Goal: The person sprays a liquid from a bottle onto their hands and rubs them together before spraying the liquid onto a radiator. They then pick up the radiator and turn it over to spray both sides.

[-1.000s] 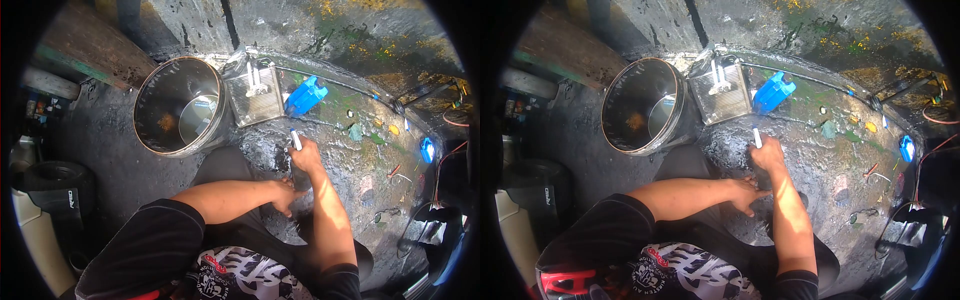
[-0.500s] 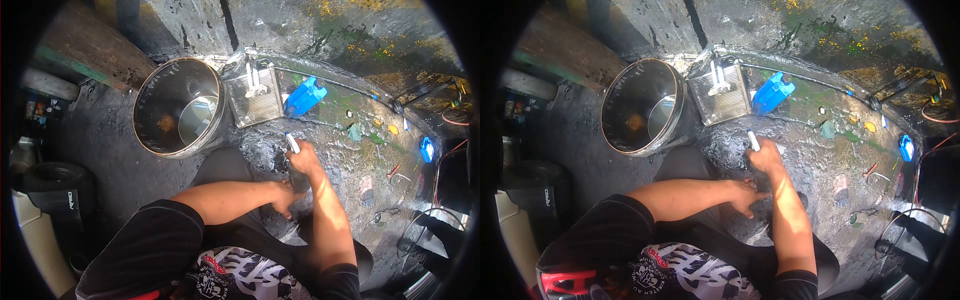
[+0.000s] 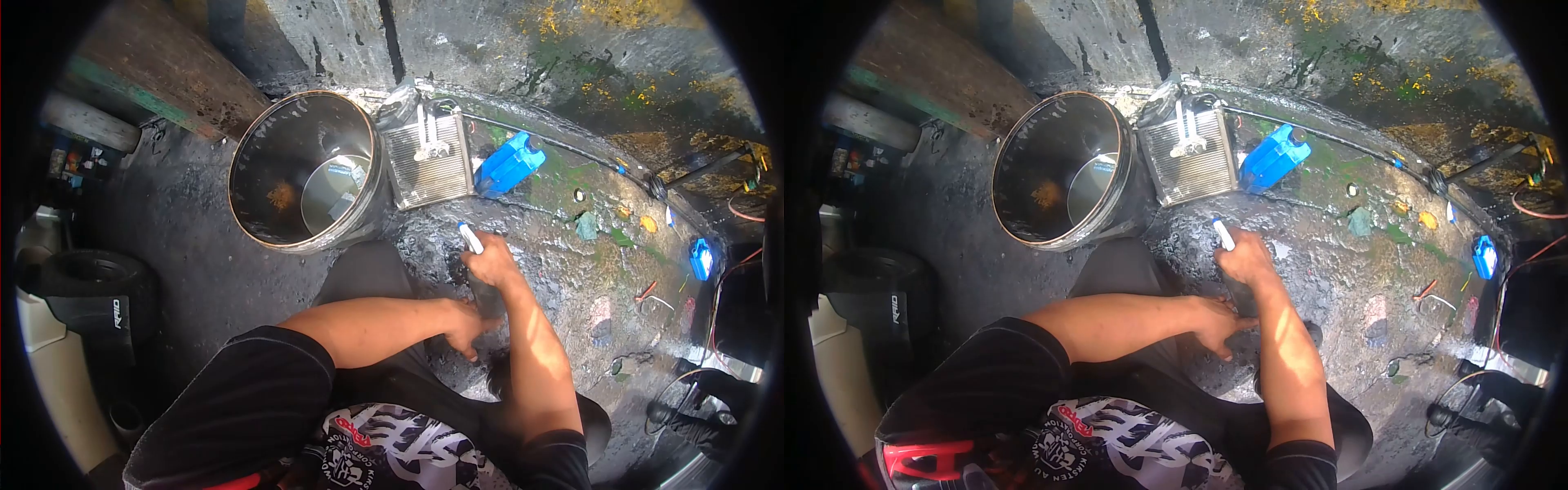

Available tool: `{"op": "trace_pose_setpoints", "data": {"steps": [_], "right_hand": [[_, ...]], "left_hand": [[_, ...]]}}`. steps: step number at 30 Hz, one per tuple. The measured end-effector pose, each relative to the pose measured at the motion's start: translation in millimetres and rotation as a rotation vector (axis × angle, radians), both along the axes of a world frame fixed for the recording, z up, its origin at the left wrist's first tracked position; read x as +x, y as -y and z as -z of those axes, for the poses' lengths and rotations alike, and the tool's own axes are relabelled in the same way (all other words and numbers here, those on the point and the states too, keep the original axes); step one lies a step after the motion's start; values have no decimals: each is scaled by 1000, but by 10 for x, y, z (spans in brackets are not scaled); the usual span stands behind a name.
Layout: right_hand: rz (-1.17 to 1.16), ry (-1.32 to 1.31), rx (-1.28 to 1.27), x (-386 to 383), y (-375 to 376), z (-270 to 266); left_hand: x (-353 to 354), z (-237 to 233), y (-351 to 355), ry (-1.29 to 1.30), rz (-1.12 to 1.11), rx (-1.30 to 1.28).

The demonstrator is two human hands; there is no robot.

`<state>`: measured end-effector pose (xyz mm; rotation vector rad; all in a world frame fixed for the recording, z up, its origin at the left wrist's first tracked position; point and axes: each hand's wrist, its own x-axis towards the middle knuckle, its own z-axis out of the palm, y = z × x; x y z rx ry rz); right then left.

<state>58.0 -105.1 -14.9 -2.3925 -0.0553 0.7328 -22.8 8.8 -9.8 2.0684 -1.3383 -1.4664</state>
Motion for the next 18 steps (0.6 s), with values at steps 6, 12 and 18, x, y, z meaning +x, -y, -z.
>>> {"op": "trace_pose_setpoints", "data": {"steps": [6, 12, 18], "right_hand": [[8, -7, 52, 8, -4, 20], [-56, 5, 43, -36, -62, -50], [-100, 2, 54, -56, -127, -10]], "left_hand": [[14, -4, -13, -10, 1, 20], [13, 0, -2, -19, -21, 33], [28, -3, -20, -64, -23, 26]]}}
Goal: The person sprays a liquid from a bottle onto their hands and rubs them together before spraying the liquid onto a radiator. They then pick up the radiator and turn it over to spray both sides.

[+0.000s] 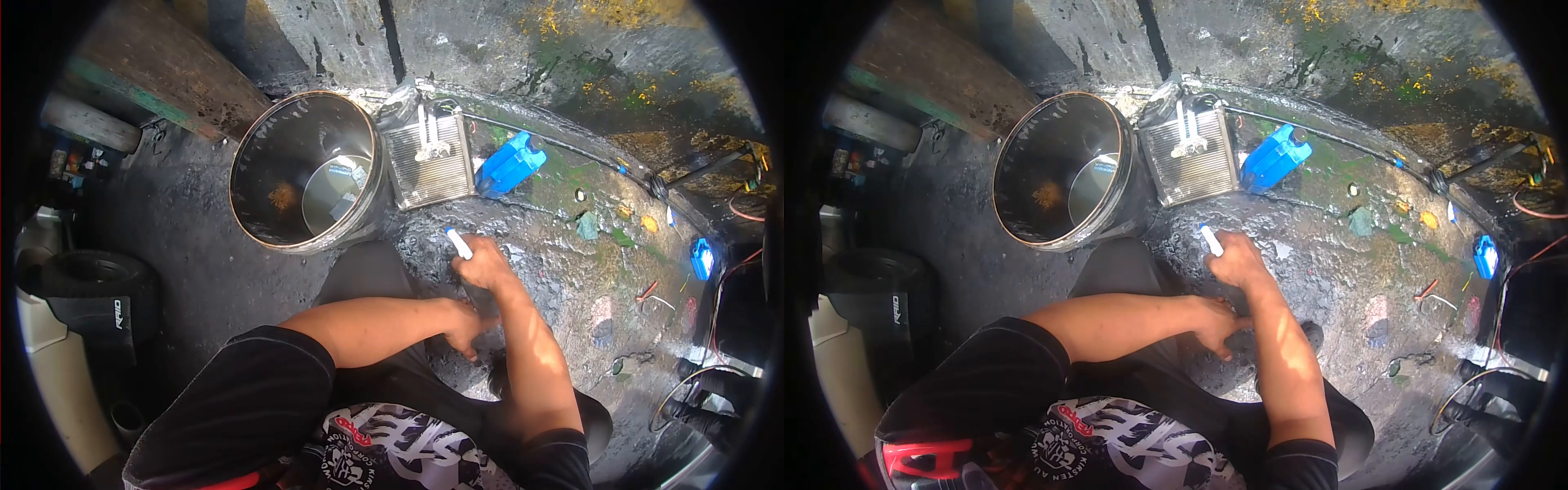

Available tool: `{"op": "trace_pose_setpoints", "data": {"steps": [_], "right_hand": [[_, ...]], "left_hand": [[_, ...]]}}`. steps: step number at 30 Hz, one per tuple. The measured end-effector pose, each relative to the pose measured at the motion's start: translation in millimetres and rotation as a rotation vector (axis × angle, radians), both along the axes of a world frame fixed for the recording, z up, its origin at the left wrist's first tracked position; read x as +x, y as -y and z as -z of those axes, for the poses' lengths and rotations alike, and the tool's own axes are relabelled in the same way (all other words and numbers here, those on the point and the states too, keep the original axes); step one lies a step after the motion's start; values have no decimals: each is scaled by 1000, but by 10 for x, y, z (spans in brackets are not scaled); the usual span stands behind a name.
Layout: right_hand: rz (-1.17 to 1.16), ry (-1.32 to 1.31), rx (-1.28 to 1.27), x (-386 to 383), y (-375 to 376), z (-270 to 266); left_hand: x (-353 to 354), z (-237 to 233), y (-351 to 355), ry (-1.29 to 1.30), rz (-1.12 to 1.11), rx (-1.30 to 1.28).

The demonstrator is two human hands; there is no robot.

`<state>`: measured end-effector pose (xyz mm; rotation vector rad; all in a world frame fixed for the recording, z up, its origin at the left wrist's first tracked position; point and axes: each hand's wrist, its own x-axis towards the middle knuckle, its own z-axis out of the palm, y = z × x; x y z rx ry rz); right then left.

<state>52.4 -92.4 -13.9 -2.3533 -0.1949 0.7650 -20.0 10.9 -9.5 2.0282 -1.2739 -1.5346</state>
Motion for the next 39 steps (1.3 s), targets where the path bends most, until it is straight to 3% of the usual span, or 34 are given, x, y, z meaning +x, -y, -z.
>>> {"op": "trace_pose_setpoints", "data": {"steps": [15, 24, 30, 34, 36, 39], "right_hand": [[-16, 47, -65, -57, -25, -163], [9, -56, -129, 12, -71, -247], [54, 192, -82, -74, -69, 79], [86, 63, -14, 29, 6, 154], [111, 72, 36, 84, 40, 272], [90, 27, 112, 131, 36, 214]], "left_hand": [[29, 12, 32, -23, -4, 1], [42, 9, 10, 8, -4, -9], [36, 74, -52, -5, -28, 11], [344, 66, -136, -258, -534, 274], [401, 137, -340, -293, -831, 201], [294, 553, -371, -31, -1375, -6]]}}
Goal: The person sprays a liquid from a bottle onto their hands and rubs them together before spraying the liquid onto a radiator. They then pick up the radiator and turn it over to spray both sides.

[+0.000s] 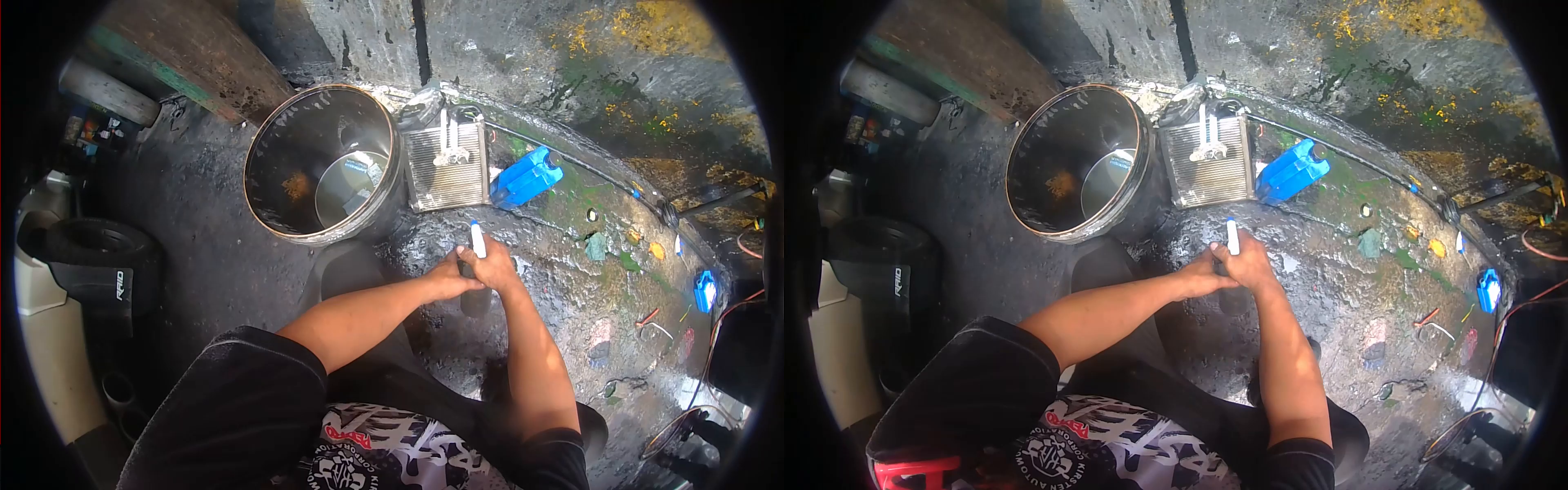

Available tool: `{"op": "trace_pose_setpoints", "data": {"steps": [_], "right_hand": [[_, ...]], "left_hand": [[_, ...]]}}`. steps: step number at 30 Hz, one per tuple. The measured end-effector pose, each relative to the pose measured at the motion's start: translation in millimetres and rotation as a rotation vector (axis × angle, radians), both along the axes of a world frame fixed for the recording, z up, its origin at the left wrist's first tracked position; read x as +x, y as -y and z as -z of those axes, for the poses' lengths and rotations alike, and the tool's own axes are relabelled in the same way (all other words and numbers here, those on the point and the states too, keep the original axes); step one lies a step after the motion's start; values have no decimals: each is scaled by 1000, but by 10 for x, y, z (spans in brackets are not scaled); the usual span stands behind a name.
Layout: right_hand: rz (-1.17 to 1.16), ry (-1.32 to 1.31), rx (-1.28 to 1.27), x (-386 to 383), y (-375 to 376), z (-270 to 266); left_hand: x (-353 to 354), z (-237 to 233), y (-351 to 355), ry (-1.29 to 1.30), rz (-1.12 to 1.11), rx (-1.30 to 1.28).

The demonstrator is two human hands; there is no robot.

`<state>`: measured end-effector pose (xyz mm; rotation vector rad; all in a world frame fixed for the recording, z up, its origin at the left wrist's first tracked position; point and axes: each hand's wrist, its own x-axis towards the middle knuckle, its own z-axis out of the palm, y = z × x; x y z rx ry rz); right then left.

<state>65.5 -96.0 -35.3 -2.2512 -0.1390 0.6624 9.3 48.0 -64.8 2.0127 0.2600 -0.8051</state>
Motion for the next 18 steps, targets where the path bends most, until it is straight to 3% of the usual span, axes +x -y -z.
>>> {"op": "trace_pose_setpoints", "data": {"steps": [3, 4, 8, 14, 18], "right_hand": [[-56, -128, 84, -23, -48, 94], [-82, -188, 109, -7, -45, 80], [-75, -208, 176, -30, -12, 281], [-156, -518, 311, -99, -44, 29], [-178, -583, 338, -158, -56, -153]], "left_hand": [[88, 311, -100, 123, -162, -194], [171, -166, -153, -103, -38, -283], [85, 272, -50, -19, -135, -132], [6, -450, -7, -110, -113, 156], [-101, -635, -1, 61, -213, 222]]}}
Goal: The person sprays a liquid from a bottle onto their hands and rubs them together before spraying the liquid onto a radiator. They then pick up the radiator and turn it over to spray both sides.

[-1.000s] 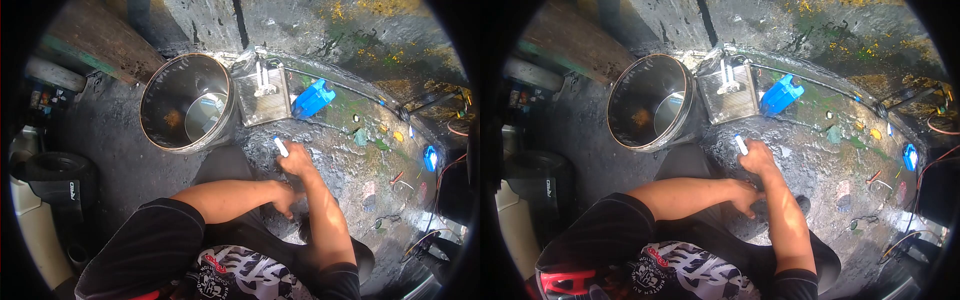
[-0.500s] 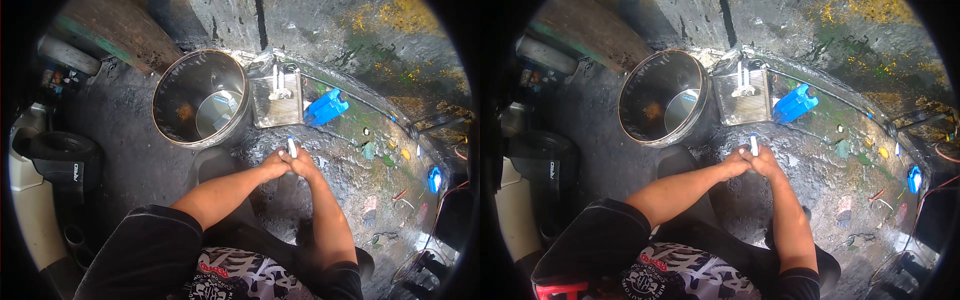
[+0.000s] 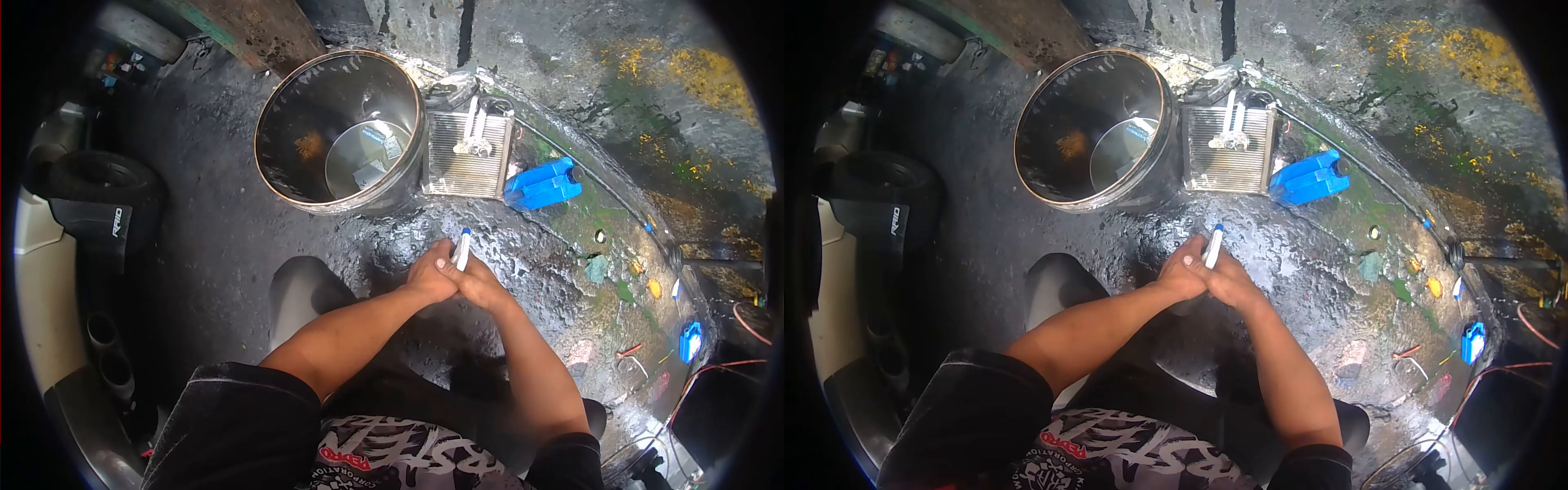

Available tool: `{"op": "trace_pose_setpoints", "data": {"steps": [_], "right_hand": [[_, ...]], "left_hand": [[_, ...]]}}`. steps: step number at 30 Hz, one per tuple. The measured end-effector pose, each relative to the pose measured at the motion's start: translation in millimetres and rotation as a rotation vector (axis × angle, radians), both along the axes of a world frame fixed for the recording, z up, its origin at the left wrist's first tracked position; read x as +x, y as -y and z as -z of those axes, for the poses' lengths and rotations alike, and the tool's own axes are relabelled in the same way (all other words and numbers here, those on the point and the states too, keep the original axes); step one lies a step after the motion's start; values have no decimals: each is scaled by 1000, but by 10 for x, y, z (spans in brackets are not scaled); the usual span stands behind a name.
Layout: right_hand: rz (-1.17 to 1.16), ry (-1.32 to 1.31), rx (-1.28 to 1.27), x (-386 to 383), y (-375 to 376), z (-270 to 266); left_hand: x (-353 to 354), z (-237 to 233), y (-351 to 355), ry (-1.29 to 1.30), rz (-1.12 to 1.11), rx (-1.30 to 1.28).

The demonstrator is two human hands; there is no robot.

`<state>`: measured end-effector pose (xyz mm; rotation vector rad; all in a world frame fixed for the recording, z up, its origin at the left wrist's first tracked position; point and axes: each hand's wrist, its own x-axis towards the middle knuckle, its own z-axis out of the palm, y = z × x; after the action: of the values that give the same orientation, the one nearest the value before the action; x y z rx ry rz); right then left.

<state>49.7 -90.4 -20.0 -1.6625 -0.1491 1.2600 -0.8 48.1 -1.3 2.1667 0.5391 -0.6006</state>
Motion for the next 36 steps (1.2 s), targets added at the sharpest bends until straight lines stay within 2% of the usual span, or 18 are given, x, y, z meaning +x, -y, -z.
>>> {"op": "trace_pose_setpoints", "data": {"steps": [3, 4, 7, 9, 12, 16, 19, 25, 27, 31, 34, 36], "right_hand": [[68, -75, 28, -135, 49, -187], [98, -106, 17, -200, 85, -234], [191, -203, 26, -347, 148, -351], [248, -241, 77, -448, 170, -297], [190, -26, 234, -564, 206, 33], [166, 31, 72, -600, 207, 57], [188, -20, 273, -592, 210, -207], [128, 9, 394, -558, 258, 20], [90, 44, 348, -516, 295, -17], [51, 120, 219, -468, 342, 35], [52, 111, 326, -455, 374, 94], [45, 125, 285, -451, 374, 94]], "left_hand": [[-19, -195, 11, -156, 50, -55], [-64, -176, 51, -147, 76, -32], [-224, -175, 217, -65, -68, 2], [-355, -45, 238, 40, 17, 62], [-443, 86, 266, 57, 58, 96], [-549, 115, 302, 119, -25, 105], [-555, -36, 317, 97, -16, 125], [-548, -81, 431, 121, -70, 184], [-512, -111, 421, 83, -53, 143], [-455, -204, 521, 57, -90, 215], [-455, -169, 506, 70, -46, 188], [-459, -158, 524, 83, -43, 205]]}}
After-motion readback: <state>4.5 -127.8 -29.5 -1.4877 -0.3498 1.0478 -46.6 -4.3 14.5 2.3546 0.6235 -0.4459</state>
